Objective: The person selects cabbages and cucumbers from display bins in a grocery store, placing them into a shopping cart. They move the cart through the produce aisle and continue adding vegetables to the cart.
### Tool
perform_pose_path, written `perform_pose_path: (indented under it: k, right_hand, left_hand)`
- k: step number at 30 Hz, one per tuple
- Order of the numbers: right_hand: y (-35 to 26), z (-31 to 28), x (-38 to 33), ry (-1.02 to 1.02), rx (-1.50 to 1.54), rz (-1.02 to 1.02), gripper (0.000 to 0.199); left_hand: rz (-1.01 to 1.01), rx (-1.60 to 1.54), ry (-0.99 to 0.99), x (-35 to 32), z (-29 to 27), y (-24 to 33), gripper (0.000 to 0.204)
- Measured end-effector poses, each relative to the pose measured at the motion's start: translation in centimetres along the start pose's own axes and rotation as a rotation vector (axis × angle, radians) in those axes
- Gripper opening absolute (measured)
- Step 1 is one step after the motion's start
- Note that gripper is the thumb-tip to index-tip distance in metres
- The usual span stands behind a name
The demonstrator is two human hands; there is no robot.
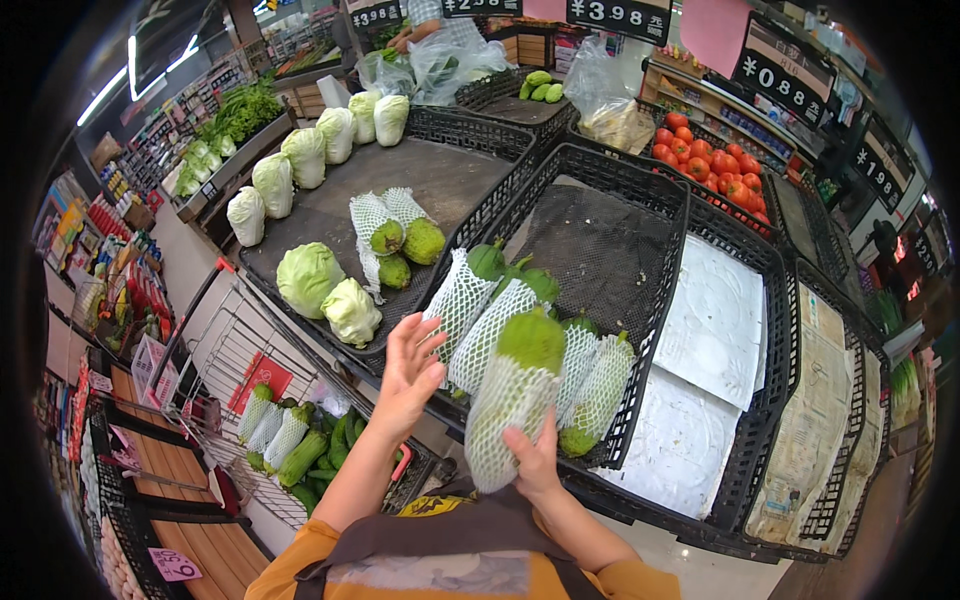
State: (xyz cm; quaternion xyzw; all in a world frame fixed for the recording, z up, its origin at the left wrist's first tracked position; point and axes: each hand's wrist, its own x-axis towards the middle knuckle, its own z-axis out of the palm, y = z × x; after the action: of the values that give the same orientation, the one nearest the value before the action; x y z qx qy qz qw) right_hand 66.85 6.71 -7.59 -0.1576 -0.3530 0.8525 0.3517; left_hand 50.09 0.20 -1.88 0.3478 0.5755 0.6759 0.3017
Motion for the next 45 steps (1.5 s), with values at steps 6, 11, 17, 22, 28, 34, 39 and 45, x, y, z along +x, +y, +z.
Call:
perform_pose_path:
  k: [6,11,17,22,28,34,39,45]
  right_hand:
    - [-1.0,-2.1,3.6,0.353,-0.433,-0.22,0.076]
    - [0.0,-4.1,5.4,0.239,-1.551,-0.284,0.072]
    - [0.6,-8.6,5.1,0.201,-1.508,-0.353,0.066]
    - [-1.1,-0.7,5.2,0.282,-1.524,-0.727,0.047]
    - [5.4,11.4,6.9,-0.297,-1.383,-0.758,0.026]
    - [12.5,16.4,6.2,-0.415,-1.236,-0.469,0.019]
    - [15.3,18.5,5.5,-0.4,-1.221,-0.301,0.011]
    - [17.1,20.6,4.9,-0.459,-1.223,-0.294,0.008]
  left_hand:
    - [-0.101,-0.068,0.026,-1.8,-2.9,-2.0,0.055]
    - [-0.102,-0.013,0.148,-5.2,-6.4,-4.9,0.052]
    - [-0.156,-0.008,0.41,-9.1,-12.5,-7.6,0.038]
    - [-0.224,0.522,0.639,-14.9,-23.0,-11.5,0.035]
    - [-0.583,1.089,0.931,-23.0,-39.3,-18.4,0.039]
    - [-0.828,1.26,0.736,-23.2,-46.7,-18.7,0.054]
    - [-0.763,1.482,0.405,-20.8,-47.8,-20.4,0.066]
    - [-0.876,1.545,0.214,-18.3,-48.5,-22.5,0.074]
